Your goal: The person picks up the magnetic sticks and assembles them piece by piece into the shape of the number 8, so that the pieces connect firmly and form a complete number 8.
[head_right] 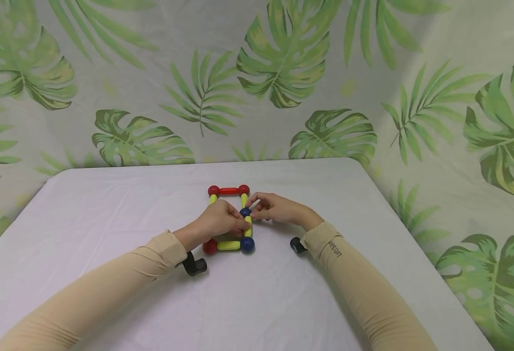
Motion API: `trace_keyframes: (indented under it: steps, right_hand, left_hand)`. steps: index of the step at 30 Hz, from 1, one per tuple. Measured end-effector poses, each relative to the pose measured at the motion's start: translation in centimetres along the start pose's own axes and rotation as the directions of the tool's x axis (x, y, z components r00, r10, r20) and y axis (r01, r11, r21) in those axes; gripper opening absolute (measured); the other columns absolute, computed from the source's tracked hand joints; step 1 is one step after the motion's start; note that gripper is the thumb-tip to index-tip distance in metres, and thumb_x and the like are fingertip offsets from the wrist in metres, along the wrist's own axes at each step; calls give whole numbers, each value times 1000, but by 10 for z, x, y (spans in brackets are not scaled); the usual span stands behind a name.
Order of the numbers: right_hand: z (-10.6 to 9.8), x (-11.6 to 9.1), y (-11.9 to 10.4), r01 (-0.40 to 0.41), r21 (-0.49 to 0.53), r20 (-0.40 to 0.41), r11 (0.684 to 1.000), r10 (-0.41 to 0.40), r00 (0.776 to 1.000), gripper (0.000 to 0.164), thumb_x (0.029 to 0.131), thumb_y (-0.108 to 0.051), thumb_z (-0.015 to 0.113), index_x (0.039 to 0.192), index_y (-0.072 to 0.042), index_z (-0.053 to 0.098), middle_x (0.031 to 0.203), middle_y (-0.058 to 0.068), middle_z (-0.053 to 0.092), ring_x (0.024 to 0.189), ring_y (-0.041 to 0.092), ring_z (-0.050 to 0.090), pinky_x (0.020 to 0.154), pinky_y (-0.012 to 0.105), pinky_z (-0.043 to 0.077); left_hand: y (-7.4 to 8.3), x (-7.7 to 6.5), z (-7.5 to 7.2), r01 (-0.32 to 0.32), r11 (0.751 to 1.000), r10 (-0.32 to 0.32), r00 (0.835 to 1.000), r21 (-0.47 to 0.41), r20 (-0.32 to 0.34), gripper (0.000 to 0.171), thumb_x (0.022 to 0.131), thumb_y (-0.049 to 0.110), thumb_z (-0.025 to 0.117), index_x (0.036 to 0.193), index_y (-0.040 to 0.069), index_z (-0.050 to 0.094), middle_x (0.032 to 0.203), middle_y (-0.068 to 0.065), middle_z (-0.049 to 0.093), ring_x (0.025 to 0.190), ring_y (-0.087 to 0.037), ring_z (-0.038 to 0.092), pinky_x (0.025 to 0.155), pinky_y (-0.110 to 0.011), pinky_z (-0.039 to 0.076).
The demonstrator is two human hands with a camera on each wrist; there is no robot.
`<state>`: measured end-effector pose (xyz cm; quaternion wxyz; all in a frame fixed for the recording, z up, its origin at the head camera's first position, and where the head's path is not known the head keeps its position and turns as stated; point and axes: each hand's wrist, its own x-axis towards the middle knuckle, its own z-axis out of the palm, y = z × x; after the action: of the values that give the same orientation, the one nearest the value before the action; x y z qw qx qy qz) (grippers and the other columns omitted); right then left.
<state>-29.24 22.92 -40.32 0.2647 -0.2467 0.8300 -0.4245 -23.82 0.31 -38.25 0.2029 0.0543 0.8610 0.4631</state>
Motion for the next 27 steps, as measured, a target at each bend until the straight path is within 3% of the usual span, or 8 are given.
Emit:
trace_keyframes:
  steps: [17, 27]
  right_hand:
    - [1, -1, -1, 1, 5, 0, 1000, -1, 1000, 33, 108, -13, 64, 139, -7, 55, 113, 11, 67, 99, 23, 55, 85, 32, 44]
    - [2, 1, 1, -7, 28, -3, 1000, 7, 1000, 32, 107, -13, 65, 138, -10, 56, 111, 6, 67, 100, 21, 56, 84, 30, 45]
  left_hand:
    - [-3, -2, -4, -29, 997, 30, 1000, 72, -7, 22, 92, 23, 87, 79, 6, 81, 68, -5, 78, 67, -13, 76, 58, -17, 46]
    - [-2, -4, -9, -42, 997, 40, 999, 67, 16, 17, 93, 21, 85, 85, 6, 83, 72, -5, 79, 69, -13, 77, 62, -18, 51]
